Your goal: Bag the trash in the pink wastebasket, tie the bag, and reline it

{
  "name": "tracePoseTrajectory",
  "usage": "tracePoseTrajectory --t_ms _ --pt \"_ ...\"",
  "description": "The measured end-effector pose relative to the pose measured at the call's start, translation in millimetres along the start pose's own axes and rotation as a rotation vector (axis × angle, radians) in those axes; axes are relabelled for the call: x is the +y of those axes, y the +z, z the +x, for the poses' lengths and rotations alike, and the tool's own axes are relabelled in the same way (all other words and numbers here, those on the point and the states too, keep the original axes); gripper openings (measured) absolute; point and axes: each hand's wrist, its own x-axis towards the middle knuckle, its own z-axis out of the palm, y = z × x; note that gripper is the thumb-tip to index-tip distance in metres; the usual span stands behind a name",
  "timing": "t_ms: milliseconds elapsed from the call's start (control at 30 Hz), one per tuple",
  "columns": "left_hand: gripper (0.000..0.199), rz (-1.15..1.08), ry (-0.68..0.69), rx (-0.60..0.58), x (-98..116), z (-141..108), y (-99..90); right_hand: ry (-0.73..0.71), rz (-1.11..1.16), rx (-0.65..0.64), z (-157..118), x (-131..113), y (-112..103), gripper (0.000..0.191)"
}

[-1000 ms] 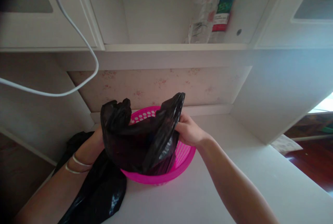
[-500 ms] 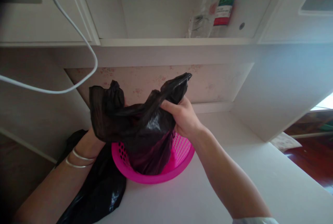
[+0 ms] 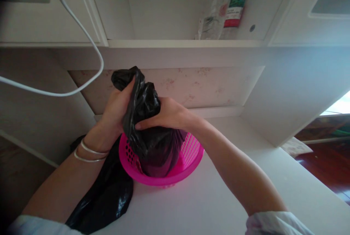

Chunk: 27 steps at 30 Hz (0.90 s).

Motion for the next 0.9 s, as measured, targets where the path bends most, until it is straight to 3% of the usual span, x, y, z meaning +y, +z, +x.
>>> tracePoseTrajectory --t_ms 67,133,267,400,533,700,800,867,900 --pt "0.026 0.078 0.104 0.002 0.6 -0.4 3.3 -0.003 -0.191 0.062 4.2 -2.9 -1.4 0.032" --pt "0.026 0.137 0.207 0.013 -2.5 0.5 -3.3 -0.078 -0.241 0.148 7.5 -4.7 -5.3 0.032" --pt "0.038 0.194 0.254 -0.023 -18.7 1.3 -39.6 -0.188 -0.167 0.322 11.1 -4.4 -14.7 0.027" --pt "0.044 0.319 0.158 -0.061 -44.0 -3.4 -81.7 -0.272 -0.022 0.490 17.6 -6.8 -18.6 0.028" --pt "0.042 0.469 -0.037 0.032 -66.4 -13.9 -108.3 -0.406 -0.001 0.612 29.3 -28.1 -24.3 0.028" --pt "0.036 0.462 -0.239 -0.045 -78.4 -22.8 -117.5 -0.604 -0.016 0.698 39.1 -75.8 -43.7 0.010" --pt "0.031 0.387 -0.254 -0.066 -83.6 -17.8 -116.6 -0.667 -0.035 0.755 33.8 -106.7 -50.5 0.009" --pt "0.027 0.335 -0.222 -0.057 -87.4 -10.8 -114.5 -0.675 -0.038 0.788 27.1 -124.1 -50.8 0.019" --pt "0.025 0.303 -0.198 -0.051 -89.0 -6.9 -113.1 -0.714 -0.047 0.787 24.2 -130.6 -50.9 0.035"
